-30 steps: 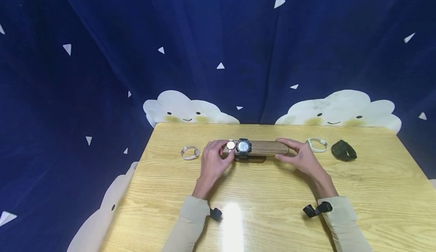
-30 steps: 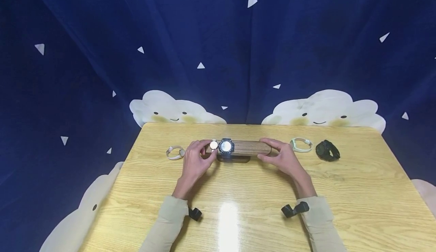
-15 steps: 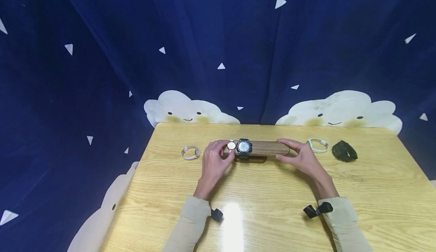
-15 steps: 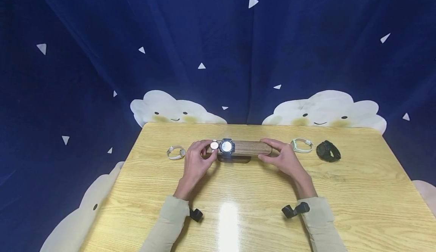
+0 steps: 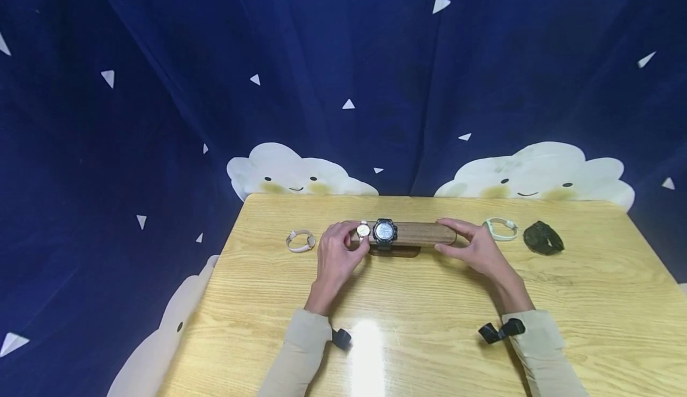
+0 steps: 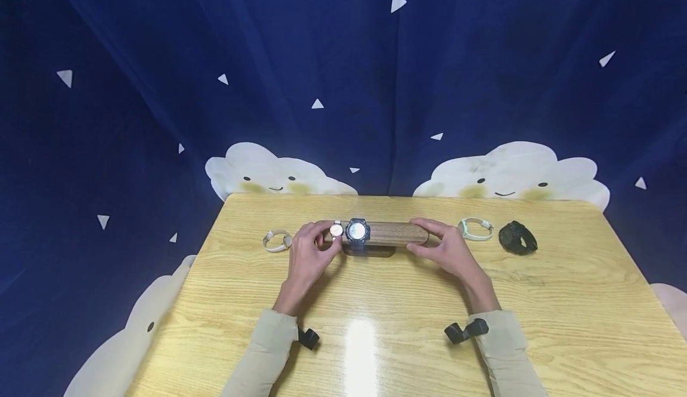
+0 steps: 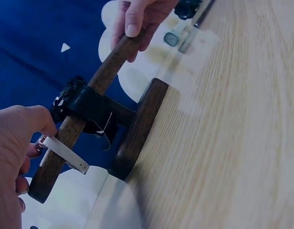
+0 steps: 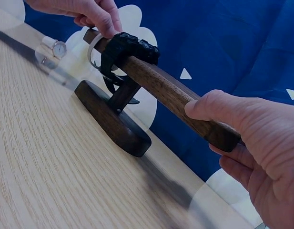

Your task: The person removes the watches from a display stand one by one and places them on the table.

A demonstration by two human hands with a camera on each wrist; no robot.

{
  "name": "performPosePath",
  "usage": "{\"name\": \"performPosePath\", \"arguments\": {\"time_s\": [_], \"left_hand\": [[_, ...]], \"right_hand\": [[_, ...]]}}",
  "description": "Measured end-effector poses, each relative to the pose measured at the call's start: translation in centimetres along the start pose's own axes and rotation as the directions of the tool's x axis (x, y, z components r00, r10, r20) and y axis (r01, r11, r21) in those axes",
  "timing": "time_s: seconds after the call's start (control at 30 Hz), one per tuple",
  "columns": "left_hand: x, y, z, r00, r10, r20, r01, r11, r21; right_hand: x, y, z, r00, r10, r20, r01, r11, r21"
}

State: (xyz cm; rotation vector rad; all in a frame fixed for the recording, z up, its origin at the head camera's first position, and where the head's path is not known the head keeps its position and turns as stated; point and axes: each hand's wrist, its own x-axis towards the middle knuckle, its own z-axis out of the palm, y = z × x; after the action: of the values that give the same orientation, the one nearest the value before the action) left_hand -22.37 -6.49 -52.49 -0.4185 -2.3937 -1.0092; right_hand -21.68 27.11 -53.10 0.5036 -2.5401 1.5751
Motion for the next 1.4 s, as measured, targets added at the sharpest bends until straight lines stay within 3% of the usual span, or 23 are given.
{"name": "performPosePath", "arguments": {"time_s": [0.53, 1.0, 1.4], "left_hand": [[0.0, -0.2, -0.2, 1.000, -0.024, -0.010, 0.024, 1.000, 0.000], [0.0, -1.0, -0.3, 0.996, 0.018, -0.090, -0.022, 0.999, -0.047], [0.0, -1.2, -0.6, 0.997, -0.036, -0.065, 0.033, 0.999, -0.036]], "right_hand": [[0.1, 0.0, -0.1, 1.000, 0.019, 0.000, -0.019, 1.000, -0.022], [0.1, -0.3, -0.1, 0.999, 0.037, 0.005, -0.037, 0.999, -0.026], [0.1, 0.0, -0.2, 0.999, 0.038, 0.009, -0.038, 0.998, -0.047]]}}
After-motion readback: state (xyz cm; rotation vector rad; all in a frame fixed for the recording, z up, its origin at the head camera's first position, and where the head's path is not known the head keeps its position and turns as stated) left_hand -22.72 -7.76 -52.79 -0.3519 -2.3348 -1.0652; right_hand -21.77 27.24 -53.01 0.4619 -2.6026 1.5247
